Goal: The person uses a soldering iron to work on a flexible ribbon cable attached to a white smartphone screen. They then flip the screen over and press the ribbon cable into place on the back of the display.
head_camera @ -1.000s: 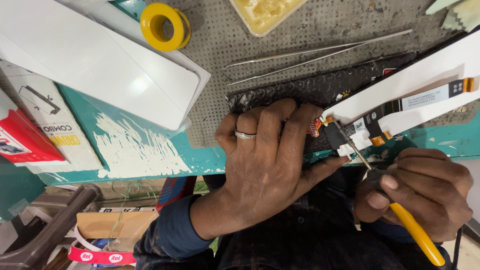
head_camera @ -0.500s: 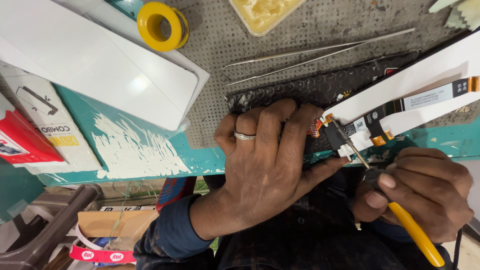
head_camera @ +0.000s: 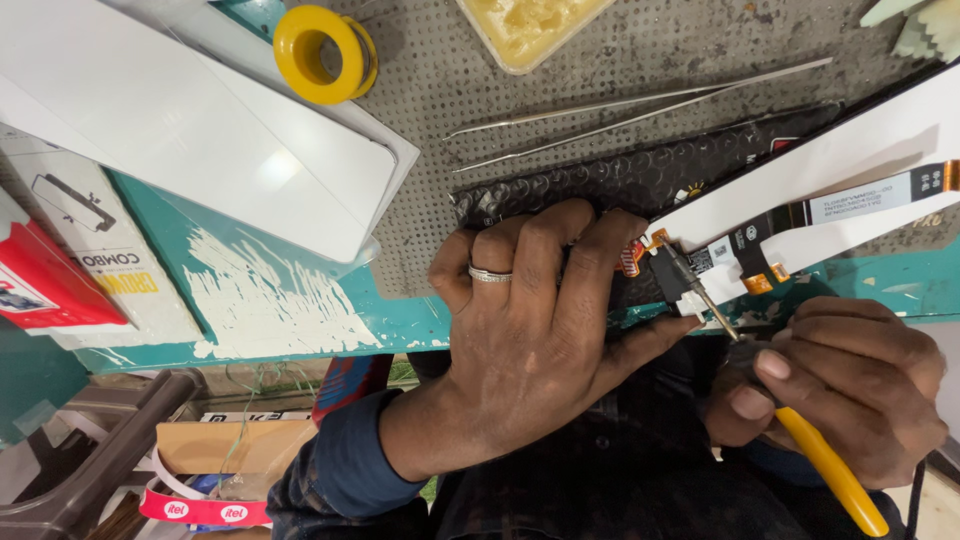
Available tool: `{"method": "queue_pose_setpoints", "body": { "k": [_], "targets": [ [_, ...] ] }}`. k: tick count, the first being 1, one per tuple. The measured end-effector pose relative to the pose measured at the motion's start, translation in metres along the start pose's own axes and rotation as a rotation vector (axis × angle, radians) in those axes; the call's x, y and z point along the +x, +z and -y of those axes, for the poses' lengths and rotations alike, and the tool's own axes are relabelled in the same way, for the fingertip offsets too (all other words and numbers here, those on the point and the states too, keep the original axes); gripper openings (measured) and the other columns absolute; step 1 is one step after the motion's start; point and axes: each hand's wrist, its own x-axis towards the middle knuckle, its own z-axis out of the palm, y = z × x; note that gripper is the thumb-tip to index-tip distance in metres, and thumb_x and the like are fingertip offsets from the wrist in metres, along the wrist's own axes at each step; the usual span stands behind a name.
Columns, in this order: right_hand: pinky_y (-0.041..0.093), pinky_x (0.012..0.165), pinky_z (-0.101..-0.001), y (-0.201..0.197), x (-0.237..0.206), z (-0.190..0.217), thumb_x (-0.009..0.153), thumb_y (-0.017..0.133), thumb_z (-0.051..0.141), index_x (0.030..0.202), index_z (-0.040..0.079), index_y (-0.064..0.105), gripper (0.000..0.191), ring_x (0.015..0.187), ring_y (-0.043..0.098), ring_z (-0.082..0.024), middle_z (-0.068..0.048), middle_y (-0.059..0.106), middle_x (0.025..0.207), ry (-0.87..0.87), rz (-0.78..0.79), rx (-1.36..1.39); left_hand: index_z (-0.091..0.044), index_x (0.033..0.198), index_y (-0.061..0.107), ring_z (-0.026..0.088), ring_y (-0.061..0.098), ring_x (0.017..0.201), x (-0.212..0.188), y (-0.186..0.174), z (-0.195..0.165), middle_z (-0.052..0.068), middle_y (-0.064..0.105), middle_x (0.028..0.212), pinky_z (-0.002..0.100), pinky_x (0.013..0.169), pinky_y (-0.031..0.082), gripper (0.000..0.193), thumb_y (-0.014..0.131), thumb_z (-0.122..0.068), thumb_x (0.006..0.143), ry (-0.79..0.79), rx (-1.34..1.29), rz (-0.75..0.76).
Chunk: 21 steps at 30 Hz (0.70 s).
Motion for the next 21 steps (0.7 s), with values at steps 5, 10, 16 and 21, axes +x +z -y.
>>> {"method": "queue_pose_setpoints", "body": {
  "k": [5, 10, 16, 21],
  "targets": [
    [0.065, 0.078, -0.0441, -0.001, 0.009, 0.003, 0.081, 0.089, 0.015, 0.103, 0.004, 0.07, 0.031, 0.089, 0.069, -0.025, -0.006, 0.065, 0.093, 0.042, 0.027, 0.016, -0.008, 0.135, 0.063, 0.024, 0.049, 0.111, 0.0, 0.0, 0.0, 0.006, 0.055, 0.128, 0.048, 0.101, 0.028, 0.071, 0.078, -0.064, 0.094, -0.001, -0.005, -0.005],
    [0.065, 0.075, -0.0422, 0.004, 0.015, 0.002, 0.082, 0.088, 0.01, 0.102, 0.003, 0.071, 0.028, 0.086, 0.068, -0.025, -0.006, 0.064, 0.093, 0.001, -0.046, 0.023, -0.008, 0.134, 0.063, 0.024, 0.048, 0.11, 0.0, 0.0, 0.0, 0.006, 0.055, 0.127, 0.049, 0.1, 0.028, 0.071, 0.079, -0.064, 0.094, 0.0, -0.003, -0.002],
    [0.065, 0.073, -0.0433, 0.007, 0.015, 0.001, 0.081, 0.087, 0.007, 0.099, 0.002, 0.071, 0.025, 0.083, 0.068, -0.025, -0.007, 0.065, 0.088, -0.025, -0.081, -0.005, -0.008, 0.135, 0.063, 0.024, 0.048, 0.11, 0.0, 0.0, 0.0, 0.006, 0.054, 0.127, 0.048, 0.101, 0.028, 0.072, 0.078, -0.065, 0.094, 0.002, 0.005, 0.0],
    [0.064, 0.073, -0.0432, 0.006, 0.011, 0.0, 0.081, 0.087, 0.007, 0.098, 0.002, 0.071, 0.024, 0.084, 0.068, -0.025, -0.007, 0.066, 0.087, -0.002, -0.064, -0.001, -0.009, 0.135, 0.063, 0.024, 0.047, 0.111, 0.0, 0.0, 0.0, 0.006, 0.054, 0.127, 0.048, 0.101, 0.028, 0.072, 0.078, -0.065, 0.094, 0.001, 0.0, -0.004]
  ]
}}
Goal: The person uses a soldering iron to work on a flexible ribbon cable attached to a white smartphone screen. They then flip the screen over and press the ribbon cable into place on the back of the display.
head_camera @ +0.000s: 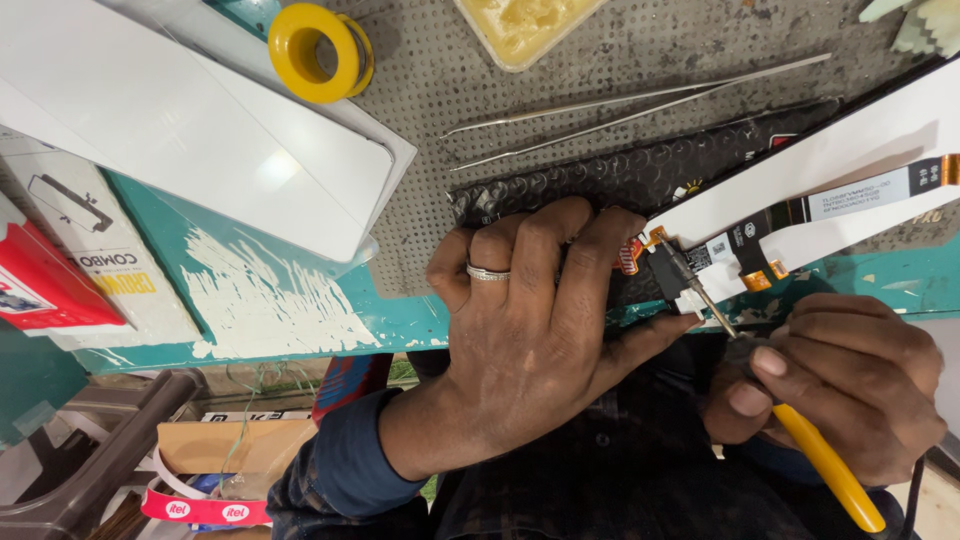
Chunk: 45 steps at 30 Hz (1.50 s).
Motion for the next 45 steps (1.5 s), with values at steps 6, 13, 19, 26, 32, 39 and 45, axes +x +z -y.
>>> {"method": "queue_pose_setpoints", "body": {
  "k": [6, 13, 19, 26, 32, 39, 45],
  "targets": [
    [0.064, 0.072, -0.0432, -0.0029, -0.0053, 0.0005, 0.08, 0.09, 0.012, 0.097, 0.001, 0.07, 0.028, 0.084, 0.068, -0.026, -0.008, 0.065, 0.087, -0.029, 0.034, 0.015, -0.008, 0.136, 0.063, 0.024, 0.047, 0.112, -0.0008, 0.0004, -0.0014, 0.007, 0.054, 0.127, 0.049, 0.101, 0.028, 0.072, 0.078, -0.065, 0.094, -0.002, 0.009, 0.011],
    [0.065, 0.07, -0.0451, 0.0009, -0.0031, 0.0007, 0.079, 0.087, 0.015, 0.096, 0.001, 0.07, 0.028, 0.082, 0.069, -0.027, -0.009, 0.065, 0.085, -0.072, 0.002, 0.018, -0.008, 0.136, 0.063, 0.025, 0.047, 0.112, -0.0021, 0.0002, -0.0016, 0.007, 0.054, 0.127, 0.049, 0.102, 0.028, 0.071, 0.078, -0.065, 0.095, 0.002, 0.013, 0.011],
    [0.064, 0.069, -0.0446, 0.0027, -0.0049, 0.0013, 0.079, 0.087, 0.012, 0.096, 0.003, 0.069, 0.026, 0.08, 0.068, -0.026, -0.008, 0.066, 0.084, -0.08, -0.003, -0.011, -0.008, 0.135, 0.063, 0.024, 0.047, 0.112, -0.0026, 0.0016, -0.0022, 0.006, 0.054, 0.126, 0.049, 0.101, 0.028, 0.073, 0.079, -0.066, 0.095, 0.002, 0.009, 0.009],
    [0.064, 0.069, -0.043, 0.0052, -0.0015, 0.0011, 0.078, 0.085, 0.012, 0.097, 0.004, 0.069, 0.026, 0.08, 0.067, -0.025, -0.006, 0.065, 0.085, -0.084, -0.033, -0.04, -0.008, 0.135, 0.062, 0.024, 0.046, 0.112, -0.0037, 0.0012, -0.0016, 0.006, 0.053, 0.127, 0.048, 0.1, 0.027, 0.071, 0.077, -0.063, 0.092, 0.002, 0.006, 0.005],
    [0.064, 0.07, -0.0441, 0.0018, -0.0012, 0.0025, 0.079, 0.085, 0.012, 0.098, 0.004, 0.068, 0.027, 0.081, 0.067, -0.025, -0.006, 0.065, 0.086, -0.062, 0.013, -0.03, -0.008, 0.136, 0.063, 0.024, 0.046, 0.112, -0.0038, 0.0018, -0.0018, 0.006, 0.054, 0.127, 0.049, 0.101, 0.027, 0.074, 0.079, -0.067, 0.095, 0.0, 0.007, 0.006],
    [0.065, 0.07, -0.0418, 0.0032, -0.0022, 0.0024, 0.08, 0.084, 0.012, 0.1, 0.004, 0.068, 0.027, 0.081, 0.067, -0.024, -0.006, 0.064, 0.087, -0.074, 0.003, -0.031, -0.008, 0.135, 0.064, 0.024, 0.046, 0.11, -0.004, 0.0025, -0.002, 0.006, 0.054, 0.126, 0.049, 0.1, 0.027, 0.075, 0.079, -0.068, 0.092, -0.002, -0.002, 0.005],
    [0.064, 0.068, -0.0436, 0.0042, -0.0046, 0.0018, 0.078, 0.084, 0.011, 0.098, 0.004, 0.069, 0.026, 0.079, 0.067, -0.025, -0.006, 0.065, 0.086, -0.047, -0.02, -0.034, -0.009, 0.134, 0.064, 0.024, 0.045, 0.111, -0.0041, 0.0029, -0.0021, 0.006, 0.054, 0.126, 0.049, 0.101, 0.027, 0.073, 0.08, -0.067, 0.093, -0.002, 0.005, 0.002]
  ]
}}
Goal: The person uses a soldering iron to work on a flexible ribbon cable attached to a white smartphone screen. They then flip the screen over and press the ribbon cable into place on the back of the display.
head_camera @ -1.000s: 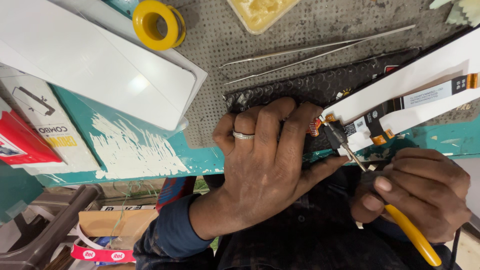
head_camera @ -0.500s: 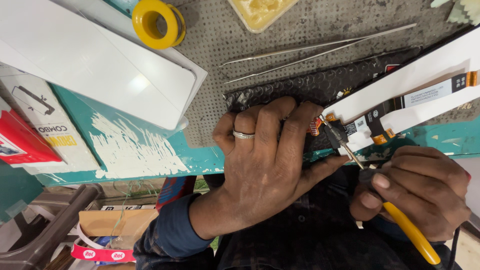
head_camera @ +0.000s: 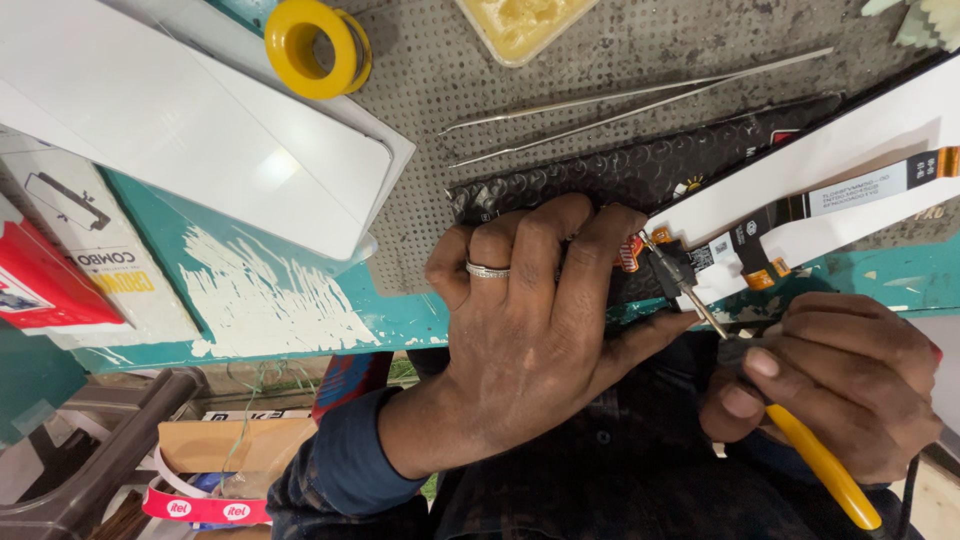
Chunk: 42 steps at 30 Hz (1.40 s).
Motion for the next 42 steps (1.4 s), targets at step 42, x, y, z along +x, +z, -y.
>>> {"method": "queue_pose_setpoints", "body": {
  "k": [42],
  "targets": [
    [0.064, 0.074, -0.0456, -0.025, -0.008, -0.011, 0.084, 0.086, 0.023, 0.106, -0.002, 0.068, 0.038, 0.09, 0.067, -0.029, -0.013, 0.068, 0.088, -0.097, 0.257, 0.027, -0.008, 0.132, 0.063, 0.025, 0.045, 0.114, 0.001, -0.003, 0.0, 0.006, 0.053, 0.13, 0.047, 0.1, 0.028, 0.068, 0.076, -0.062, 0.092, -0.001, 0.014, 0.019]
  ]
}}
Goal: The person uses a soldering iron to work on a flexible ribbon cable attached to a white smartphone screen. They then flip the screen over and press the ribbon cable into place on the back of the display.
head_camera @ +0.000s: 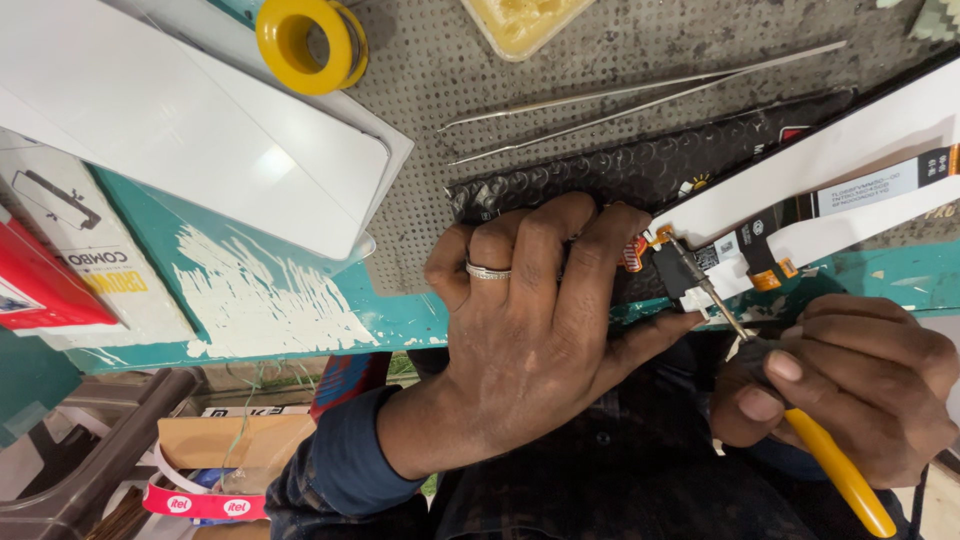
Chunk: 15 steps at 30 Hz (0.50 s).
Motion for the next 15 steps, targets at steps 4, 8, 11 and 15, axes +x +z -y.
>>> {"method": "queue_pose_setpoints", "body": {
  "k": [4, 8, 11, 15],
  "targets": [
    [0.065, 0.075, -0.0473, 0.0004, -0.0035, 0.0013, 0.085, 0.086, 0.024, 0.105, -0.001, 0.069, 0.037, 0.088, 0.069, -0.03, -0.013, 0.069, 0.085, 0.034, -0.003, 0.022, -0.008, 0.133, 0.063, 0.025, 0.045, 0.115, -0.0001, 0.0003, 0.0001, 0.006, 0.053, 0.13, 0.049, 0.103, 0.027, 0.069, 0.076, -0.063, 0.092, 0.001, -0.007, 0.002],
    [0.065, 0.076, -0.0505, 0.0043, -0.0081, -0.0006, 0.085, 0.087, 0.025, 0.104, -0.001, 0.069, 0.037, 0.086, 0.071, -0.031, -0.014, 0.07, 0.082, 0.024, 0.003, 0.025, -0.008, 0.132, 0.063, 0.025, 0.045, 0.115, -0.0012, 0.0013, 0.0014, 0.006, 0.053, 0.13, 0.047, 0.1, 0.027, 0.069, 0.075, -0.062, 0.092, 0.002, -0.005, 0.012],
    [0.064, 0.076, -0.0487, 0.0026, -0.0102, -0.0034, 0.085, 0.086, 0.024, 0.103, -0.001, 0.069, 0.035, 0.084, 0.071, -0.03, -0.013, 0.07, 0.082, 0.001, 0.027, 0.012, -0.009, 0.135, 0.064, 0.025, 0.044, 0.113, -0.0011, 0.0042, 0.0019, 0.006, 0.053, 0.128, 0.048, 0.1, 0.027, 0.071, 0.076, -0.065, 0.095, 0.004, -0.006, 0.007],
    [0.064, 0.076, -0.0506, -0.0027, -0.0095, -0.0008, 0.083, 0.085, 0.027, 0.101, -0.001, 0.07, 0.036, 0.086, 0.072, -0.031, -0.014, 0.071, 0.082, 0.04, 0.119, 0.009, -0.009, 0.137, 0.064, 0.025, 0.044, 0.113, -0.0013, 0.005, 0.0014, 0.006, 0.054, 0.128, 0.049, 0.102, 0.027, 0.072, 0.074, -0.064, 0.093, 0.001, 0.003, 0.004]
  ]
}}
